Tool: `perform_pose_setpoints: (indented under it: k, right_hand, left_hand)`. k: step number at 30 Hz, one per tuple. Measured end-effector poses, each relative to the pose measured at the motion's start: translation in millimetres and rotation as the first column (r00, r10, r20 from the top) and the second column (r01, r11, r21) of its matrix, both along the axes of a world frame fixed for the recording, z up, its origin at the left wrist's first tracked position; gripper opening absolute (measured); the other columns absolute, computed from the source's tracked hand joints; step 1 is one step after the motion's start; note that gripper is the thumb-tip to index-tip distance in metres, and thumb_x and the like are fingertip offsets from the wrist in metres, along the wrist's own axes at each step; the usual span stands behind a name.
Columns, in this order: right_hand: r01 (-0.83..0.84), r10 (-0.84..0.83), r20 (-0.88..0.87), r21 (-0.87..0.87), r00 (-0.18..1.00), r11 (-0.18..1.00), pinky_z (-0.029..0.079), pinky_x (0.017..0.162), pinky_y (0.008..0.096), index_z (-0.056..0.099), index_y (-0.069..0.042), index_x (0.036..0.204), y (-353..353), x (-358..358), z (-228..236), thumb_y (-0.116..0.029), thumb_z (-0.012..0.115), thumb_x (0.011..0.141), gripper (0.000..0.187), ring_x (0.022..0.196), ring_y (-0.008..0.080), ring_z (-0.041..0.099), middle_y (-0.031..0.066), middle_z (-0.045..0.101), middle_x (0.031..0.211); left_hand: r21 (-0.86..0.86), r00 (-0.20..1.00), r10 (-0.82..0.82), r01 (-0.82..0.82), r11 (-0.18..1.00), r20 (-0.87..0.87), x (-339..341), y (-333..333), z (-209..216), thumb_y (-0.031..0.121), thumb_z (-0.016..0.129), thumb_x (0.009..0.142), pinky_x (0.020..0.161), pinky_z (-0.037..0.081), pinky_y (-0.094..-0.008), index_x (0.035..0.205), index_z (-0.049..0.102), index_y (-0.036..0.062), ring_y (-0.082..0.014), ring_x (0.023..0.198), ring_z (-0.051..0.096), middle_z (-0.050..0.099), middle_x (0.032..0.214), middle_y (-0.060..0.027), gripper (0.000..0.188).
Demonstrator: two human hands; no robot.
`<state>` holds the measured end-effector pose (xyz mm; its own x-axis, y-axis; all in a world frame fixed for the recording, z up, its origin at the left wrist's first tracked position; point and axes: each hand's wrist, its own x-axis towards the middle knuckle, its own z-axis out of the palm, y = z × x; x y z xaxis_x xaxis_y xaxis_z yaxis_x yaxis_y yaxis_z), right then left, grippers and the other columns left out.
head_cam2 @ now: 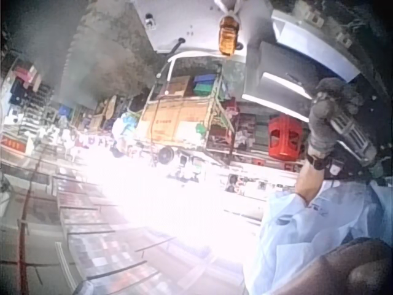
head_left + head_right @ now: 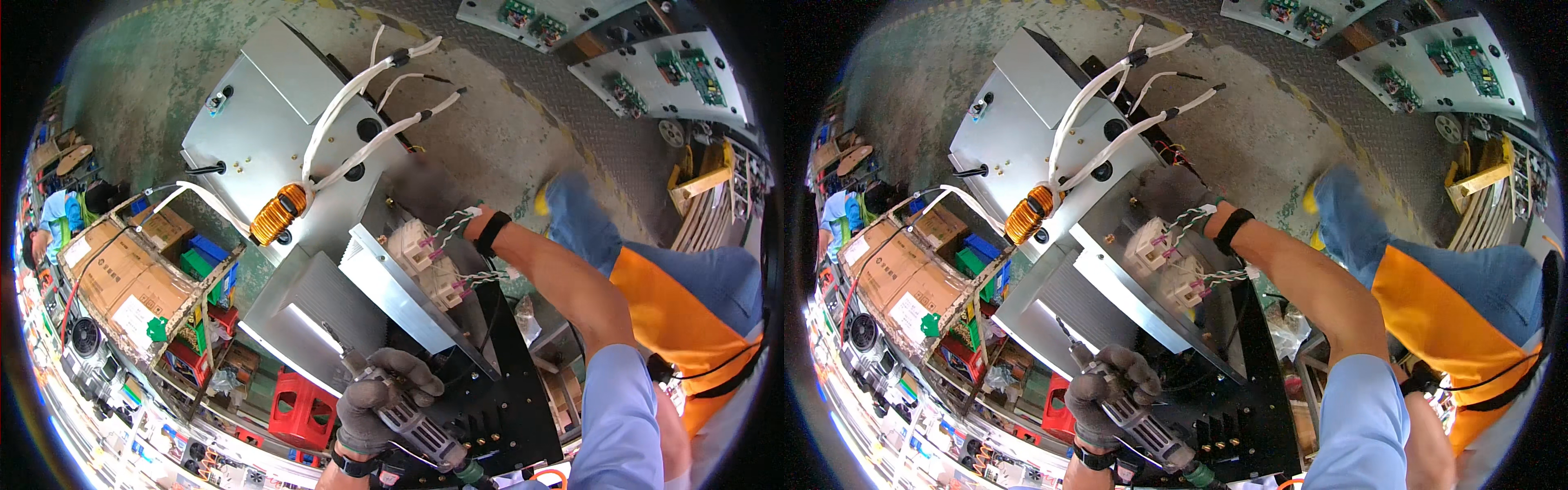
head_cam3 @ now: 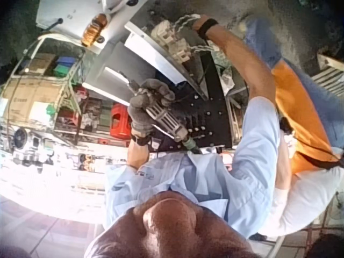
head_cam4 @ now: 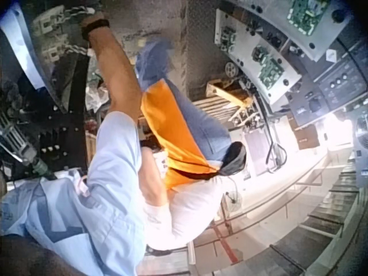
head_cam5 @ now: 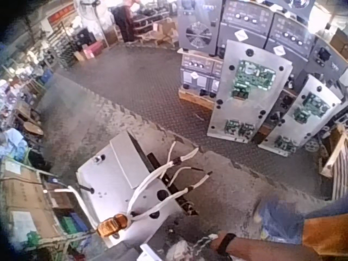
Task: Assembling and wiring an electrical unit, including mounting components and using a power screwdriver.
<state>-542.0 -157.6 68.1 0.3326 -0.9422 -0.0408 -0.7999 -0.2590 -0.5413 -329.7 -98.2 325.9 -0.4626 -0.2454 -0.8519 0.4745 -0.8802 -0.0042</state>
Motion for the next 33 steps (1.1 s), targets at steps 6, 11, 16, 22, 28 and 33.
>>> perform_pose_setpoints:
  k: [6,11,16,22,28,33]
  right_hand:
    - [0.002,-0.004,-0.047,-0.060,0.999,0.998,0.055,0.064,0.0396,0.066,-0.009,0.090,0,6,-3,-0.016,0.059,0.080,0.014,0.081,0.0272,0.066,0.0086,0.063,0.088]
    - [0.063,-0.036,0.084,-0.354,0.996,0.933,0.054,0.061,0.0370,0.064,-0.010,0.079,12,-10,-2,-0.012,0.058,0.078,0.006,0.075,0.0241,0.066,0.0077,0.062,0.078]
    - [0.004,-0.008,-0.031,-0.146,0.999,0.989,0.055,0.058,0.0370,0.061,-0.008,0.076,18,-19,4,-0.011,0.059,0.077,0.004,0.070,0.0249,0.067,0.0092,0.061,0.076]
    - [-0.018,0.014,-0.037,-0.111,0.999,0.994,0.057,0.057,0.0389,0.063,-0.007,0.081,0,5,-22,-0.013,0.061,0.075,0.009,0.072,0.0280,0.068,0.0096,0.062,0.081]
    - [0.014,-0.004,0.048,-0.209,0.999,0.978,0.056,0.058,0.0394,0.063,-0.008,0.081,3,3,-38,-0.013,0.061,0.075,0.008,0.072,0.0277,0.067,0.0096,0.061,0.079]
    - [-0.026,0.032,0.025,-0.193,0.999,0.981,0.055,0.057,0.0397,0.062,-0.007,0.081,2,1,-38,-0.013,0.061,0.075,0.008,0.072,0.0286,0.067,0.0104,0.061,0.078]
  left_hand:
    - [-0.064,0.997,-0.030,0.035,0.997,0.073,-4,-3,3,0.026,0.058,0.070,0.055,0.054,-0.0353,0.097,0.058,-0.0080,-0.0313,0.076,0.065,0.063,0.086,-0.0254,0.044]
    - [0.055,0.992,0.112,-0.115,0.992,0.055,-9,2,6,0.026,0.057,0.071,0.050,0.050,-0.0343,0.099,0.055,-0.0054,-0.0297,0.073,0.060,0.057,0.087,-0.0216,0.042]
    - [-0.057,0.983,0.148,-0.142,0.988,0.110,-13,6,7,0.022,0.058,0.073,0.059,0.046,-0.0352,0.101,0.055,-0.0029,-0.0282,0.070,0.052,0.053,0.086,-0.0165,0.037]
    - [0.010,0.990,0.140,-0.140,0.990,0.023,-9,4,4,0.023,0.060,0.073,0.060,0.046,-0.0347,0.104,0.056,-0.0033,-0.0281,0.075,0.052,0.053,0.088,-0.0156,0.040]
    - [-0.050,0.989,0.135,-0.132,0.990,0.062,-7,9,2,0.026,0.062,0.074,0.060,0.046,-0.0336,0.104,0.057,-0.0030,-0.0279,0.075,0.052,0.052,0.088,-0.0153,0.042]
    - [-0.090,0.975,0.159,-0.146,0.985,0.156,-3,12,-3,0.026,0.061,0.076,0.058,0.046,-0.0327,0.105,0.057,-0.0022,-0.0278,0.078,0.052,0.053,0.088,-0.0144,0.041]
